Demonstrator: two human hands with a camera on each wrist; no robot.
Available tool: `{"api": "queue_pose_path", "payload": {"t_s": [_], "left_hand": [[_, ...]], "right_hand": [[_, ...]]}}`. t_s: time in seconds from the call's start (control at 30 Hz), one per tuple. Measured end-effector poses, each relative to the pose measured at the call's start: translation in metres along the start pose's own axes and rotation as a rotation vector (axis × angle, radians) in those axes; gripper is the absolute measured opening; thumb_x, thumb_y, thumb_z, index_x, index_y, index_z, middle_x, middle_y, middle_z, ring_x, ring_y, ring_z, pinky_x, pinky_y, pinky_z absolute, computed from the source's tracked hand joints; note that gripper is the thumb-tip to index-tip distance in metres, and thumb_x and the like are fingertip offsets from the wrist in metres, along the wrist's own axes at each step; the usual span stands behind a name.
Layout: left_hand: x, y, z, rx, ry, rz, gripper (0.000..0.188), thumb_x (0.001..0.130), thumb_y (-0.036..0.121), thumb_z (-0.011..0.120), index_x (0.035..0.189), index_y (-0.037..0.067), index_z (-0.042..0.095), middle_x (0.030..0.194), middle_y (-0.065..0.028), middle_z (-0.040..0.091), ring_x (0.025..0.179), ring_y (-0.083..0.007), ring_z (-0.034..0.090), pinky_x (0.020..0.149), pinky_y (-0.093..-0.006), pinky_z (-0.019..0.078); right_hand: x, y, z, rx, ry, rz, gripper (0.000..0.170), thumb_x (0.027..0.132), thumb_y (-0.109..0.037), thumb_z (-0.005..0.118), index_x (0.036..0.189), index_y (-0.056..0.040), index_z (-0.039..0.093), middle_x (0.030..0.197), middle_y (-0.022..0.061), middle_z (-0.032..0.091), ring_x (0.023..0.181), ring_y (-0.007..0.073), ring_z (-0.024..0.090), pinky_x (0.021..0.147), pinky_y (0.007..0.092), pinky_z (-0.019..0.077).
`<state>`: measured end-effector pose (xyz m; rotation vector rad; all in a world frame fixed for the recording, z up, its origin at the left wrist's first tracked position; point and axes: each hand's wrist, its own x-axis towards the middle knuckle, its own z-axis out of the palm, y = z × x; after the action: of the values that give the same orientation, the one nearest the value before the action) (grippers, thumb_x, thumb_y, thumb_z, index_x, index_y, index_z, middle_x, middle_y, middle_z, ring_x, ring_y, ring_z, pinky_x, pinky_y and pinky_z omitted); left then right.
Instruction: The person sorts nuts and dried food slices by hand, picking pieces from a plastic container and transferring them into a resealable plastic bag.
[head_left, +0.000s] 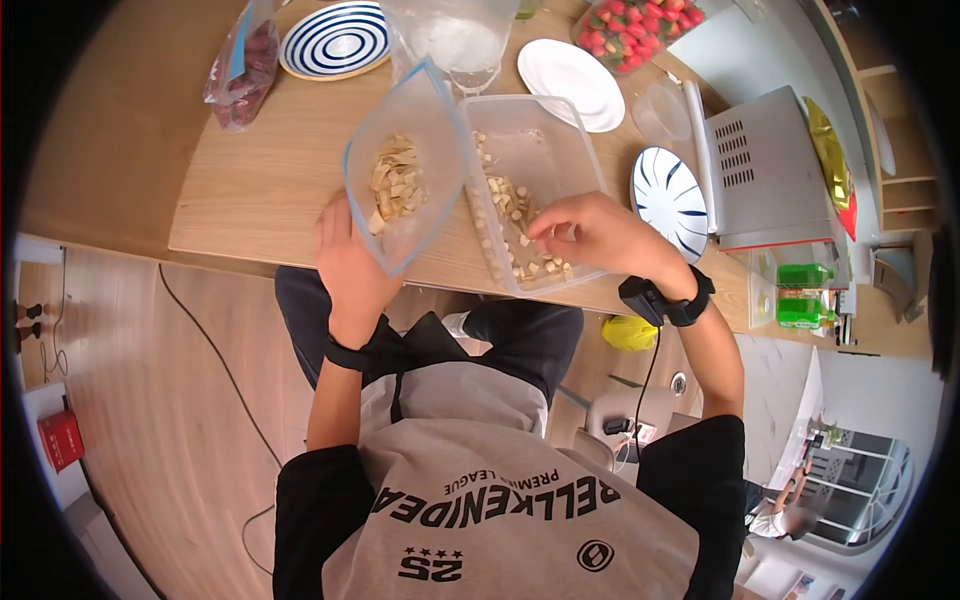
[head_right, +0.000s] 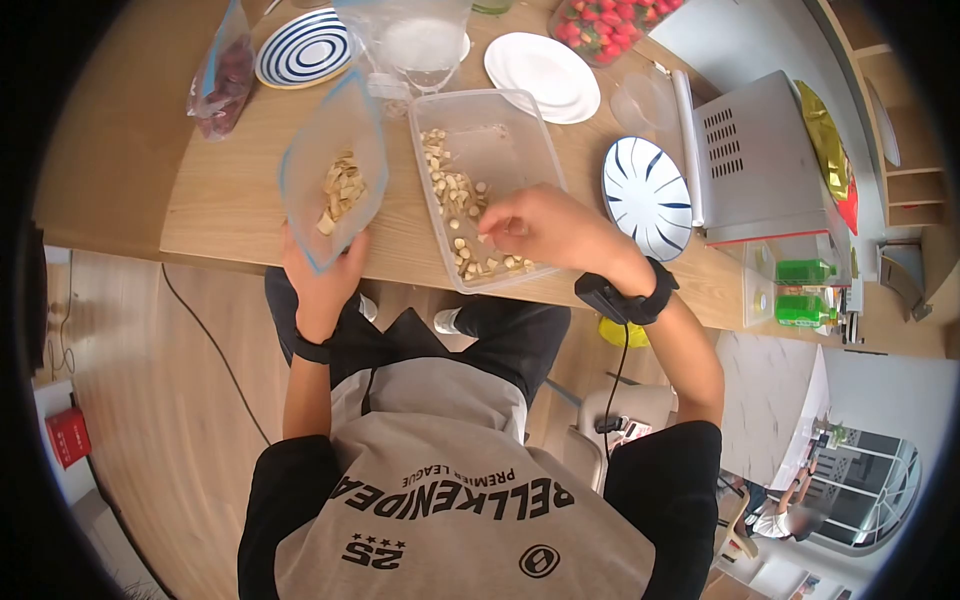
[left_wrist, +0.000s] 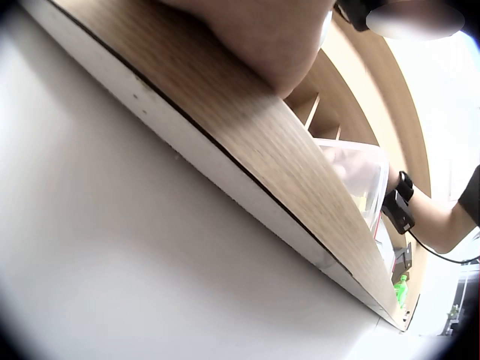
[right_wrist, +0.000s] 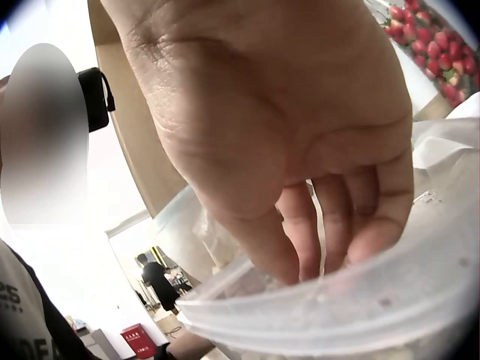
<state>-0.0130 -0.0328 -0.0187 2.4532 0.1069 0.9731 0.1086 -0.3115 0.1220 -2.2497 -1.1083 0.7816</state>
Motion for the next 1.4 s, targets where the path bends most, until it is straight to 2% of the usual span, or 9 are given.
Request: {"api": "queue_pose_path", "payload": {"t_s": [0.03,0.07,0.33,0.77,0.87,1.07,1.17,1.23,1.4], "left_hand": [[-0.003,-0.003,0.002,-0.015,-0.023,-0.01,0.049,0.079,0.023,0.081,0.122,0.002,0.067,0.119,-0.0196,0.066,0.109,-0.0417,0.062,0.093,-0.0505,0.0498],[-0.005,-0.005,0.004,-0.029,-0.046,-0.02,0.062,0.079,0.027,0.082,0.131,0.0,0.061,0.124,-0.0212,0.064,0.116,-0.0423,0.059,0.099,-0.0514,0.0468],[-0.003,-0.002,0.003,-0.07,-0.037,-0.04,0.057,0.076,0.022,0.082,0.126,0.002,0.063,0.121,-0.0214,0.065,0.113,-0.0443,0.06,0.096,-0.0513,0.0491],[-0.002,0.0,-0.001,-0.031,-0.083,-0.046,0.052,0.08,0.024,0.083,0.124,0.002,0.067,0.121,-0.0194,0.068,0.108,-0.0444,0.062,0.095,-0.0502,0.0495],[-0.002,0.0,-0.002,-0.006,-0.107,-0.086,0.052,0.08,0.025,0.083,0.123,0.001,0.067,0.12,-0.0197,0.068,0.109,-0.0446,0.061,0.096,-0.0504,0.049],[0.011,0.01,-0.008,-0.086,-0.103,-0.074,0.051,0.08,0.027,0.083,0.121,0.001,0.068,0.118,-0.0199,0.068,0.106,-0.0443,0.063,0.094,-0.0502,0.0493],[0.003,0.0,0.0,-0.043,-0.069,-0.04,0.049,0.08,0.027,0.084,0.119,0.002,0.069,0.118,-0.0198,0.068,0.104,-0.044,0.064,0.091,-0.05,0.0495],[0.0,-0.004,0.005,-0.062,-0.051,-0.021,0.05,0.08,0.027,0.084,0.12,0.002,0.068,0.117,-0.0199,0.068,0.104,-0.0439,0.064,0.09,-0.05,0.0495],[0.006,0.002,0.0,-0.033,-0.035,0.002,0.054,0.082,0.028,0.082,0.126,0.003,0.066,0.118,-0.0199,0.068,0.104,-0.0437,0.063,0.089,-0.0505,0.0487]], "right_hand": [[-0.001,0.005,0.002,-0.027,-0.043,0.041,0.023,0.091,-0.01,0.073,0.113,-0.0004,0.075,0.1,0.013,0.076,0.082,0.0245,0.071,0.073,0.0346,0.0547],[-0.002,0.008,0.004,-0.02,-0.04,0.047,0.023,0.091,-0.01,0.073,0.113,-0.0004,0.075,0.1,0.013,0.076,0.082,0.0245,0.071,0.073,0.0346,0.0547],[0.011,0.008,0.016,-0.274,-0.185,0.075,0.013,0.083,-0.015,0.075,0.089,-0.0032,0.078,0.081,0.0137,0.074,0.077,0.0332,0.072,0.073,0.0404,0.0546],[0.015,0.022,0.021,-0.134,-0.176,0.029,0.012,0.084,-0.013,0.074,0.09,-0.0024,0.077,0.082,0.0125,0.073,0.08,0.0337,0.07,0.073,0.044,0.0531],[0.011,0.02,0.016,-0.123,-0.114,0.015,0.011,0.085,-0.011,0.075,0.09,-0.0016,0.074,0.081,0.0124,0.071,0.076,0.0315,0.069,0.07,0.0421,0.0521],[-0.005,-0.034,-0.027,-0.033,0.223,0.011,0.008,0.086,-0.005,0.078,0.092,-0.0034,0.073,0.077,0.0052,0.066,0.066,0.0174,0.061,0.059,0.0314,0.0466],[0.001,-0.076,-0.043,-0.002,0.376,-0.083,0.008,0.088,-0.01,0.075,0.088,-0.0039,0.071,0.076,0.0077,0.066,0.067,0.0246,0.063,0.061,0.0357,0.0492],[0.011,-0.095,-0.045,-0.081,0.493,-0.3,0.007,0.087,-0.006,0.08,0.09,-0.0058,0.073,0.075,0.0006,0.062,0.064,0.0121,0.055,0.055,0.0272,0.0416],[0.055,-0.109,-0.028,-0.112,0.587,-0.505,0.007,0.089,-0.009,0.078,0.09,-0.0065,0.072,0.076,0.0019,0.063,0.064,0.0152,0.056,0.056,0.0293,0.043]]}}
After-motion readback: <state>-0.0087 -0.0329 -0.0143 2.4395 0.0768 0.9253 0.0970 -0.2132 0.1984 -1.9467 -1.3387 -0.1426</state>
